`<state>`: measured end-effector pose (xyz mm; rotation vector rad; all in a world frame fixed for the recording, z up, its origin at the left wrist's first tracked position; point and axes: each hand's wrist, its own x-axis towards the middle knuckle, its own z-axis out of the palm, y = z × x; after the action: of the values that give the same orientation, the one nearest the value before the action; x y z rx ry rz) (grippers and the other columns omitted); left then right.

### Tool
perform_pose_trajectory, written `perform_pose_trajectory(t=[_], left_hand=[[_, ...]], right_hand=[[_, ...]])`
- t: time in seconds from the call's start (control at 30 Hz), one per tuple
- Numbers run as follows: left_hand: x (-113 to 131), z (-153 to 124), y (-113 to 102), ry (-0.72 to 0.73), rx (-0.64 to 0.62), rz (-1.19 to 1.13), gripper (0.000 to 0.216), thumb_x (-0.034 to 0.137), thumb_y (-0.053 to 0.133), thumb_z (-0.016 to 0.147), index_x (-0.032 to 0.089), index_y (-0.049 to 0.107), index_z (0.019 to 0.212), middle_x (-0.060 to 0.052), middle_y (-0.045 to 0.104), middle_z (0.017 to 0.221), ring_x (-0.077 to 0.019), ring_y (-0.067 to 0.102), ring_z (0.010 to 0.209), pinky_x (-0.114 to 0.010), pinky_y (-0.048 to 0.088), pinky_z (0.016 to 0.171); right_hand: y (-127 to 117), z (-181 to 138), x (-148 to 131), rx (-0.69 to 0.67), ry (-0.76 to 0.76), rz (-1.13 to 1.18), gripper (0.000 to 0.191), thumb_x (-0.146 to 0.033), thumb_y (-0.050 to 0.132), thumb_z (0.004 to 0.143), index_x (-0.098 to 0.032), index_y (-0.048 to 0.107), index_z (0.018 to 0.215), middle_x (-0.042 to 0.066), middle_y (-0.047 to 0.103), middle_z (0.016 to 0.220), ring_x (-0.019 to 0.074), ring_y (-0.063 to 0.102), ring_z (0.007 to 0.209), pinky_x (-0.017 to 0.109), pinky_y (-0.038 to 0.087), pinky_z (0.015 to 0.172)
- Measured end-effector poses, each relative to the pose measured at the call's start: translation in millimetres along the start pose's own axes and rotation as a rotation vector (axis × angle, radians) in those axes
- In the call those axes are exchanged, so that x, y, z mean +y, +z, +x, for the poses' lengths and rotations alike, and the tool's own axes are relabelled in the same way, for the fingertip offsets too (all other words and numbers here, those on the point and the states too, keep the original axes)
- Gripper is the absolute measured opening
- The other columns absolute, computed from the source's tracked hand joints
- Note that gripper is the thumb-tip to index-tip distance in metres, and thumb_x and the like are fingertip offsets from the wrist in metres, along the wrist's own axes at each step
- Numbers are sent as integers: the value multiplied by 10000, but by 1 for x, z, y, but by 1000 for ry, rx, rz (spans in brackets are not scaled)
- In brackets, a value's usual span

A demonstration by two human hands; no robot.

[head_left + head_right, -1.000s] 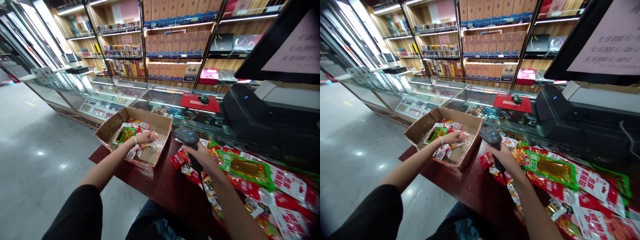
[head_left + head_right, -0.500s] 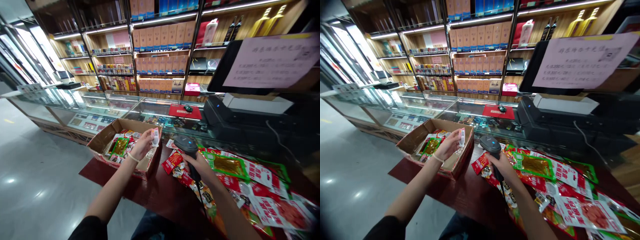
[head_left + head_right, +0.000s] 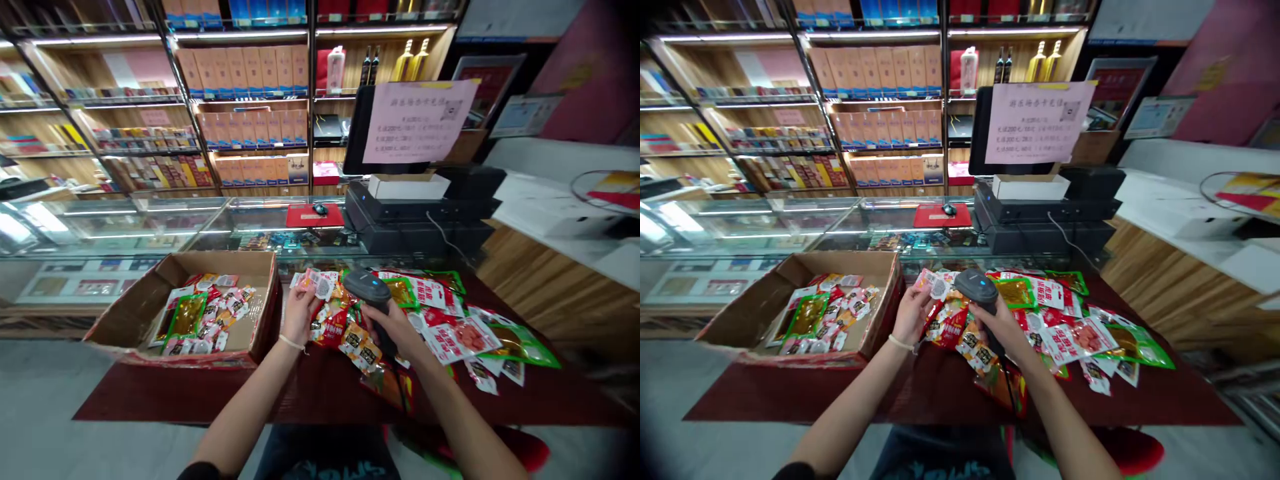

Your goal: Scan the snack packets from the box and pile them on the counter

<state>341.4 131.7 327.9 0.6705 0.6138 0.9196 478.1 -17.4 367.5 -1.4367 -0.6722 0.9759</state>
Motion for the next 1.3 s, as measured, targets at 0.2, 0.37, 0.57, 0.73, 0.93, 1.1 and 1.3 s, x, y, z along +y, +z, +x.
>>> perform_pose_trajectory(t=[0.2,0.37,0.57,0.73,0.93,1.1,1.3], left_hand=[[-37,10,-12,4,41,-39,370,249,808,674,185,459,775,3,666,835,-127,689,852,-317,531,897],[-46,9,-16,-16,119,12,314,149,760,689,195,467,791,0,665,918,-114,682,852,-237,540,795],[-49,14,-24,7,81,23,344,264,784,694,191,458,776,-5,655,859,-138,683,855,-295,537,841],[-42,25,-33,276,140,419,238,336,718,755,180,547,812,-3,630,776,-157,646,787,-313,513,801],[-52,35,-40,351,-86,724,196,215,641,794,175,672,984,-89,694,1037,-207,636,980,-346,471,912],[-44,26,-37,287,-70,608,206,199,656,775,167,659,978,-89,694,1042,-195,645,987,-352,461,948],[20,-4,-17,346,-155,520,203,213,683,781,169,648,976,-70,682,997,-174,647,954,-338,481,935]], right_hand=[[-18,-11,12,-84,18,-108,357,-493,733,759,-236,508,862,-78,536,535,93,454,376,218,364,376],[-20,-14,22,-98,44,-218,326,-488,710,782,-214,543,722,-49,521,503,102,472,386,234,363,399],[-21,-11,30,11,69,-153,353,-501,748,728,-223,534,761,-57,526,499,108,469,374,236,373,372],[-26,-8,32,53,67,-49,394,-508,761,712,-225,517,834,-66,538,515,102,470,382,223,375,370],[-30,-6,36,51,80,2,391,-510,739,738,-227,494,851,-77,532,522,92,454,381,215,367,365],[-24,-4,32,16,82,11,383,-494,750,733,-228,486,813,-76,531,532,91,462,387,215,369,362],[-4,11,21,-37,94,-45,404,-512,769,700,-214,502,761,-55,538,519,102,480,386,230,387,366]])
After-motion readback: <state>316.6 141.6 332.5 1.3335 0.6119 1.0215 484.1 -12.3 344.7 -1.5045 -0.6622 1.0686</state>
